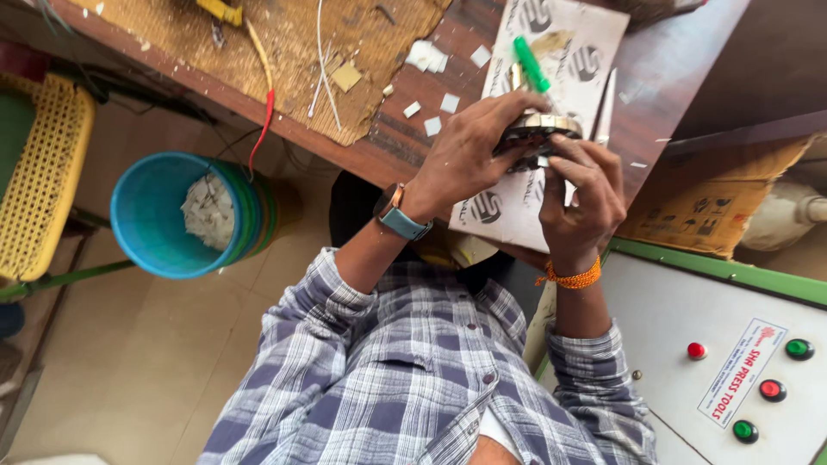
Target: The person uses a green-handled screwdriver to adjust copper windings on a circular motor stator. They repeatedly insert and remove small white insulating pieces into the stator slots while working at a cluttered workbench.
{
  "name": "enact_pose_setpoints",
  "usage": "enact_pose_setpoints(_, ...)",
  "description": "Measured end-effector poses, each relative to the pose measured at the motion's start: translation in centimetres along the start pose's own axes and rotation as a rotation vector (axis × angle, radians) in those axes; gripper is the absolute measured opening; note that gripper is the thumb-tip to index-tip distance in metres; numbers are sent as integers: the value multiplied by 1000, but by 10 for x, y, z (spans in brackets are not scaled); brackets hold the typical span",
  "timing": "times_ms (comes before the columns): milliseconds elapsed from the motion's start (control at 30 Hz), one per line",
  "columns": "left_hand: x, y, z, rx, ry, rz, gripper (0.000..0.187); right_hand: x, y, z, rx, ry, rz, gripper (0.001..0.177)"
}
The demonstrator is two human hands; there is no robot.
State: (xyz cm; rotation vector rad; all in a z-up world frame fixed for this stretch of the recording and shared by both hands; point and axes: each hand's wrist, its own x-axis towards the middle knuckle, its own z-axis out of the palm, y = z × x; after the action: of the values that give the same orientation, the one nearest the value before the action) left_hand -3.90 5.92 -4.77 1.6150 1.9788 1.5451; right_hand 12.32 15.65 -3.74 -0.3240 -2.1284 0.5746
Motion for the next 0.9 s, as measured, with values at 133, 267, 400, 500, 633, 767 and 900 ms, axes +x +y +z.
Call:
enact_pose_setpoints(133,2,19,-4,-51,-56,-111,65,-3,-2,1,-30,20,-24,19)
enact_pose_setpoints(267,2,27,-2,-27,10,-3,50,-8,3,8,49,35,-4,17)
enact_pose_setpoints(400,1,24,-2,-28,-8,-80,39,-13,8,14,128,27,32,15)
enact_pose_setpoints(500,2,20,-2,-27,6,-70,39,-12,10,13,162,-12,62,14)
enact_pose_setpoints(633,3,18,3,-24,9,-89,37,-9,13,11,108,-25,57,13)
enact_pose_setpoints(767,5,17,9,-4,54,-100,37,-6,19,12,89,-34,9,13)
enact_pose_setpoints(900,7,13,15,-5,37,-131,31,-10,27,9,132,-61,-51,15)
